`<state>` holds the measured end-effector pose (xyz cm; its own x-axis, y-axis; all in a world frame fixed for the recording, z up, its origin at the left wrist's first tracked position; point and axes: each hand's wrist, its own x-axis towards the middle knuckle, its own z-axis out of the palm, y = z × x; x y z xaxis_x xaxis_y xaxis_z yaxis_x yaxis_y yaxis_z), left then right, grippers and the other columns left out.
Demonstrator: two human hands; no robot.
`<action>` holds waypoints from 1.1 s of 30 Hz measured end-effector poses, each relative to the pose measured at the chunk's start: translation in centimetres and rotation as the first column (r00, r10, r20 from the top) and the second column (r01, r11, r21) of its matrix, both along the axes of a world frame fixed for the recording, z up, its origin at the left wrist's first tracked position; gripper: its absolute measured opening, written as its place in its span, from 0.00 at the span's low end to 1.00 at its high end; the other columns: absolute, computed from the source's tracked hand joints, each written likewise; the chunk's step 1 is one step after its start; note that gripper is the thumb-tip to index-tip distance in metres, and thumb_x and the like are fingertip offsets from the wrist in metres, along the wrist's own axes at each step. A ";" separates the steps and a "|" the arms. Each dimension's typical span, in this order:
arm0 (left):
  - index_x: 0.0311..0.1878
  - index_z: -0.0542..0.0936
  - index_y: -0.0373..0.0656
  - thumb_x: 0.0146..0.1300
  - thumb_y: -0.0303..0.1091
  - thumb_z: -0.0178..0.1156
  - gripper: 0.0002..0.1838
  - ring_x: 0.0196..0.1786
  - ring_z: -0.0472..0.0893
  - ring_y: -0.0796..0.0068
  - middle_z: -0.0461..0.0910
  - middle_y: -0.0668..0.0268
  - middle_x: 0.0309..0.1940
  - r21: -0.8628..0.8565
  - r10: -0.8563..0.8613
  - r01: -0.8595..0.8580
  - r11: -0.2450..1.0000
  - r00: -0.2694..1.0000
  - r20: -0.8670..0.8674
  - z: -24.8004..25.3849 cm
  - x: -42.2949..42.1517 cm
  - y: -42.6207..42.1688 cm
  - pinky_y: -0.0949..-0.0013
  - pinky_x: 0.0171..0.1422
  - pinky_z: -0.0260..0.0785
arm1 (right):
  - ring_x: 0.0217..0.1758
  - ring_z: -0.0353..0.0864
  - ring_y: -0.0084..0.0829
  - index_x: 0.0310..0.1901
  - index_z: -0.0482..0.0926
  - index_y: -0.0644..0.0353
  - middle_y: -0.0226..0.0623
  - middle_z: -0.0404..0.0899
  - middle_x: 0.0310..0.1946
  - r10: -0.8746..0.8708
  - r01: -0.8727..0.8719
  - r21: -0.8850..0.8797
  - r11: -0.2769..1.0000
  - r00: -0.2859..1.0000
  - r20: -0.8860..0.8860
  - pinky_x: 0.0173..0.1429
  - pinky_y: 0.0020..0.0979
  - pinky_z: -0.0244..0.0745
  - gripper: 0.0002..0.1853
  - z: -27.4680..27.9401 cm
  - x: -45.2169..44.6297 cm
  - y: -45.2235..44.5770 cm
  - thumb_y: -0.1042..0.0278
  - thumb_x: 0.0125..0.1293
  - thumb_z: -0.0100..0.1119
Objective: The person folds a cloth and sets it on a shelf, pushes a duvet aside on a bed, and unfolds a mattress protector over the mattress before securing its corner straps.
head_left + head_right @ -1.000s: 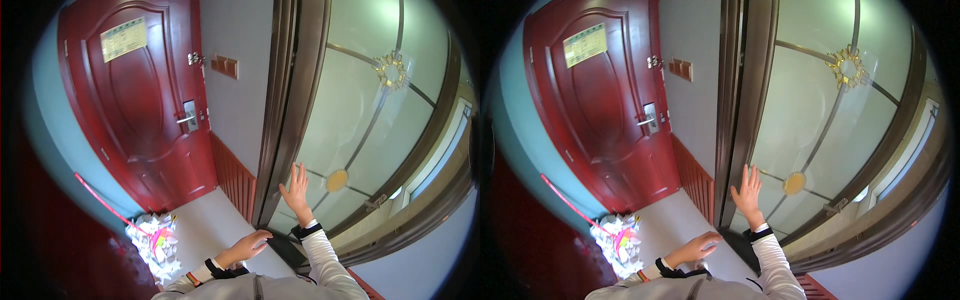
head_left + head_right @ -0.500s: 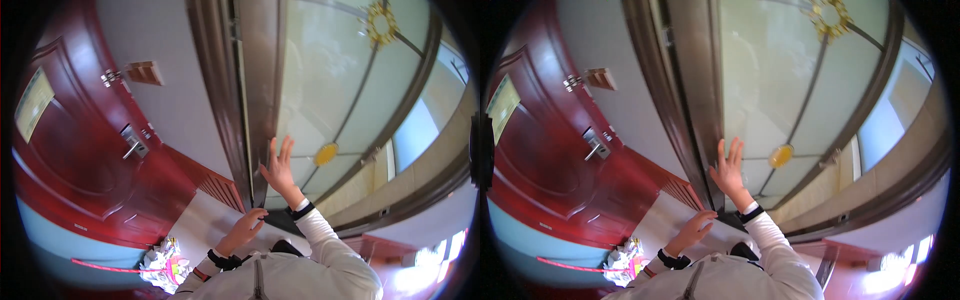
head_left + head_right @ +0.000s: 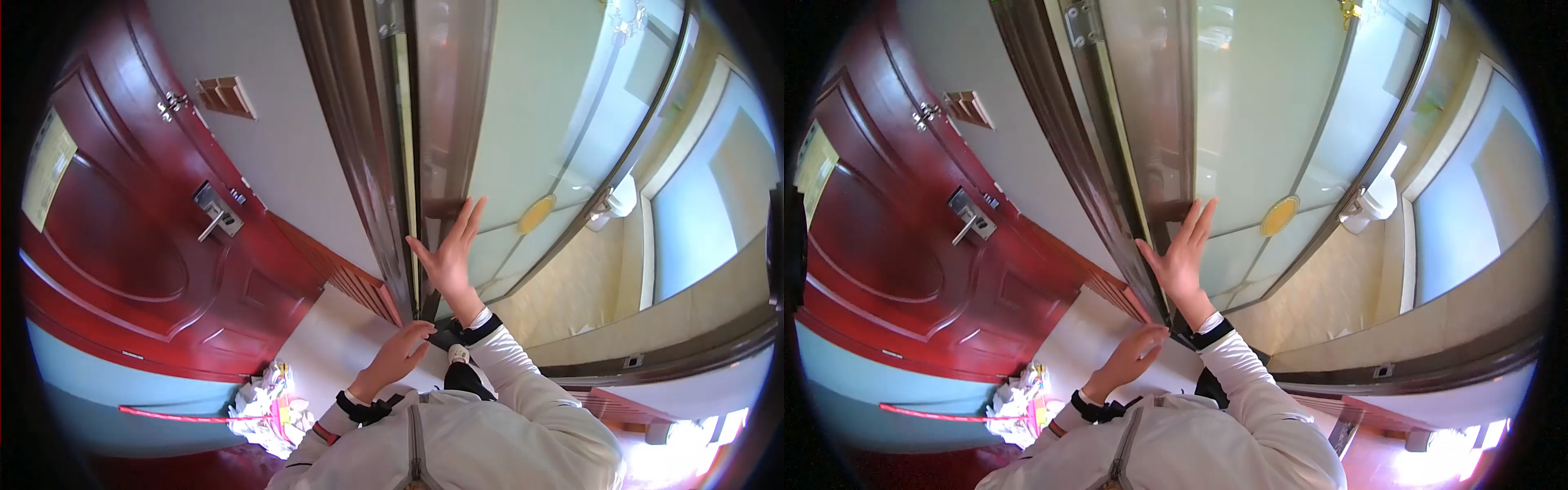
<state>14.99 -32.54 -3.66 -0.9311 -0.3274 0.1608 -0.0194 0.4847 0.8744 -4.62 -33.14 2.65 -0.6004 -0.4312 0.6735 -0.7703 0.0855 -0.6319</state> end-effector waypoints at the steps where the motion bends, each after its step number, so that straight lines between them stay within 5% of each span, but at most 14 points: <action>1: 0.54 0.74 0.40 0.65 0.26 0.56 0.14 0.58 0.75 0.56 0.73 0.57 0.57 0.001 0.011 -0.011 1.000 1.000 0.004 0.4 -0.1 -0.1 0.63 0.61 0.68 | 0.76 0.35 0.64 0.72 0.37 0.70 0.67 0.29 0.73 0.009 -0.009 -0.026 1.000 1.000 0.000 0.76 0.51 0.43 0.60 0.0 -0.2 -0.3 0.61 0.50 0.75; 6: 0.55 0.75 0.41 0.65 0.27 0.56 0.15 0.58 0.75 0.57 0.73 0.58 0.57 -0.043 0.037 -0.037 0.998 0.999 -0.003 0.0 -0.6 0.0 0.62 0.62 0.68 | 0.74 0.43 0.61 0.73 0.39 0.68 0.63 0.37 0.72 -0.018 0.018 -0.024 1.000 1.000 0.013 0.74 0.49 0.47 0.58 0.0 -1.2 -0.7 0.74 0.45 0.72; 13: 0.56 0.73 0.40 0.67 0.30 0.54 0.15 0.54 0.76 0.61 0.72 0.59 0.56 -0.022 0.099 -0.098 0.995 0.995 0.016 -1.6 -0.7 0.3 0.63 0.58 0.69 | 0.68 0.53 0.56 0.73 0.46 0.66 0.57 0.50 0.66 0.012 -0.011 -0.016 1.000 0.999 0.035 0.71 0.45 0.53 0.55 -1.3 -2.8 -1.4 0.74 0.44 0.70; 19: 0.55 0.72 0.41 0.68 0.32 0.52 0.14 0.52 0.77 0.62 0.72 0.61 0.54 -0.018 0.142 -0.142 0.990 0.990 0.006 -1.2 -0.4 0.3 0.63 0.57 0.70 | 0.66 0.57 0.50 0.71 0.50 0.67 0.53 0.54 0.63 0.131 -0.108 -0.170 0.980 0.983 0.132 0.68 0.42 0.59 0.51 -0.2 -2.5 -2.6 0.77 0.46 0.70; 23: 0.56 0.73 0.38 0.67 0.30 0.53 0.16 0.59 0.74 0.59 0.71 0.58 0.58 0.021 0.154 -0.155 0.988 0.987 0.035 -1.2 0.2 0.3 0.64 0.63 0.67 | 0.65 0.58 0.48 0.71 0.51 0.68 0.52 0.56 0.61 0.136 -0.133 -0.125 0.983 0.990 0.020 0.65 0.41 0.65 0.51 -1.1 -3.8 -2.9 0.79 0.46 0.71; 24: 0.57 0.73 0.38 0.67 0.30 0.53 0.16 0.58 0.74 0.59 0.71 0.58 0.57 0.014 0.163 -0.163 0.986 0.986 0.027 -1.5 0.4 0.4 0.63 0.63 0.67 | 0.62 0.63 0.41 0.71 0.53 0.64 0.46 0.57 0.61 0.118 -0.119 -0.137 0.983 0.993 -0.016 0.58 0.35 0.72 0.48 -0.9 -3.7 -3.1 0.82 0.48 0.68; 33: 0.57 0.72 0.38 0.67 0.31 0.53 0.17 0.58 0.74 0.59 0.72 0.58 0.56 0.062 0.191 -0.196 0.979 0.978 0.086 -1.9 1.0 0.4 0.62 0.62 0.67 | 0.62 0.64 0.41 0.71 0.52 0.66 0.46 0.57 0.62 0.262 -0.262 -0.097 0.960 0.965 -0.010 0.58 0.35 0.73 0.48 -0.8 -5.1 -3.2 0.82 0.48 0.68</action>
